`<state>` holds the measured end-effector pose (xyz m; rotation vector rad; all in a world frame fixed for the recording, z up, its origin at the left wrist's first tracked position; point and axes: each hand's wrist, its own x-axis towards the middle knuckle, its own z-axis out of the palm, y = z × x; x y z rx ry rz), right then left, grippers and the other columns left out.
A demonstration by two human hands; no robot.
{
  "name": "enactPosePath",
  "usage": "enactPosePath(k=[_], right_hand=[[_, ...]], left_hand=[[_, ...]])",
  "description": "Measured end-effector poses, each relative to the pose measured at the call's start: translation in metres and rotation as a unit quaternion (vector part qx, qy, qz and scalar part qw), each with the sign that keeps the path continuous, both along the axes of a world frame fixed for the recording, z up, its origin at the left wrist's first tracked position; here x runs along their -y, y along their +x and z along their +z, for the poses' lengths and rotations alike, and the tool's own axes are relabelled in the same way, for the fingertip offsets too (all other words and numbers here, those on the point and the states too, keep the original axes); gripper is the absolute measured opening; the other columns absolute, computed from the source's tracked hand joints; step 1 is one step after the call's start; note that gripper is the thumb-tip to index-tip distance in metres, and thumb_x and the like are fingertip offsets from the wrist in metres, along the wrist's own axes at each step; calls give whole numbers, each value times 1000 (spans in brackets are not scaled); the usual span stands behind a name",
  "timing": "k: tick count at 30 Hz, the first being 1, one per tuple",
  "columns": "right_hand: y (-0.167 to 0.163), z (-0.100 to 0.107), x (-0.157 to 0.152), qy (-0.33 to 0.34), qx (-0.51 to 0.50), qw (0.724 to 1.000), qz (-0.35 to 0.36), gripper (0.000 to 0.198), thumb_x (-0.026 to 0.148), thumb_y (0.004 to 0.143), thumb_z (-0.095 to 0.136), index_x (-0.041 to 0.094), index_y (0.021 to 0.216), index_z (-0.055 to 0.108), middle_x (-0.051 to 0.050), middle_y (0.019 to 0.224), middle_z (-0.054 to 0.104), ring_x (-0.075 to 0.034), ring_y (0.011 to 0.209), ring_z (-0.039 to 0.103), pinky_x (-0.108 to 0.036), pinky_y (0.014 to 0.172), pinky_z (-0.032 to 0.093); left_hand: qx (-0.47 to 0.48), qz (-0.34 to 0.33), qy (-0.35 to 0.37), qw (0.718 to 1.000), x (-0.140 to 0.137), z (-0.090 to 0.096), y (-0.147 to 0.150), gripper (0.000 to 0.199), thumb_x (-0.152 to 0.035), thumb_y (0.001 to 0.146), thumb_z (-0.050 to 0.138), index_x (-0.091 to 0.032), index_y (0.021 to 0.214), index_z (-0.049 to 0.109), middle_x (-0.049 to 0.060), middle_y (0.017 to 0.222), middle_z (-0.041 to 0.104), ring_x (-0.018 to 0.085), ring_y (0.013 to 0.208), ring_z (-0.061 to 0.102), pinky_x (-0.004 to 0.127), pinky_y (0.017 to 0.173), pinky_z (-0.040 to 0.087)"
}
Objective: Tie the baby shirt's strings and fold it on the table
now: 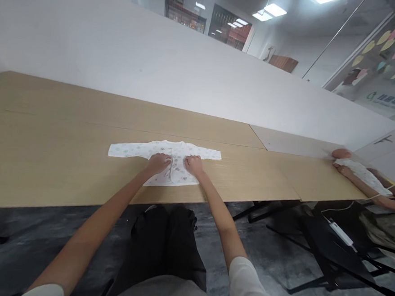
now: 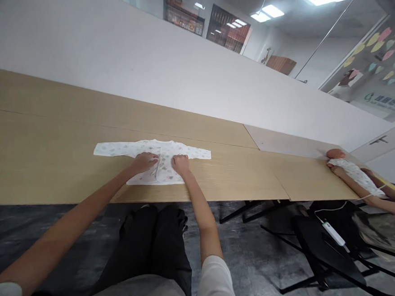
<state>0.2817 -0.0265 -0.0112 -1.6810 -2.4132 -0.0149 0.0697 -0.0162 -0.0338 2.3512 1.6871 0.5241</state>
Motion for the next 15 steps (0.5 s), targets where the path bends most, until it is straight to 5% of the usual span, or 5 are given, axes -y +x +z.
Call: enactPosePath(k=[6, 15], right_hand=[[-41, -4, -41, -17, -108, 994, -23, 32, 17, 97, 42, 17, 99, 73, -9, 105, 75, -19, 95, 68, -25, 82, 45], [-63, -15, -69, -49, -160, 982, -86, 33, 21, 98, 44, 21, 122, 66, -8, 121, 69, -18, 108, 64, -25, 88, 49]], left_hand=[[65, 73, 7, 995, -42, 5, 18, 42, -28, 91, 37, -17, 114, 69, 11, 116, 70, 23, 109, 62, 33, 95, 45], [46, 138, -20, 989, -52, 0, 27, 44, -32, 95, 35, -17, 112, 72, 16, 113, 68, 27, 100, 63, 35, 82, 46]])
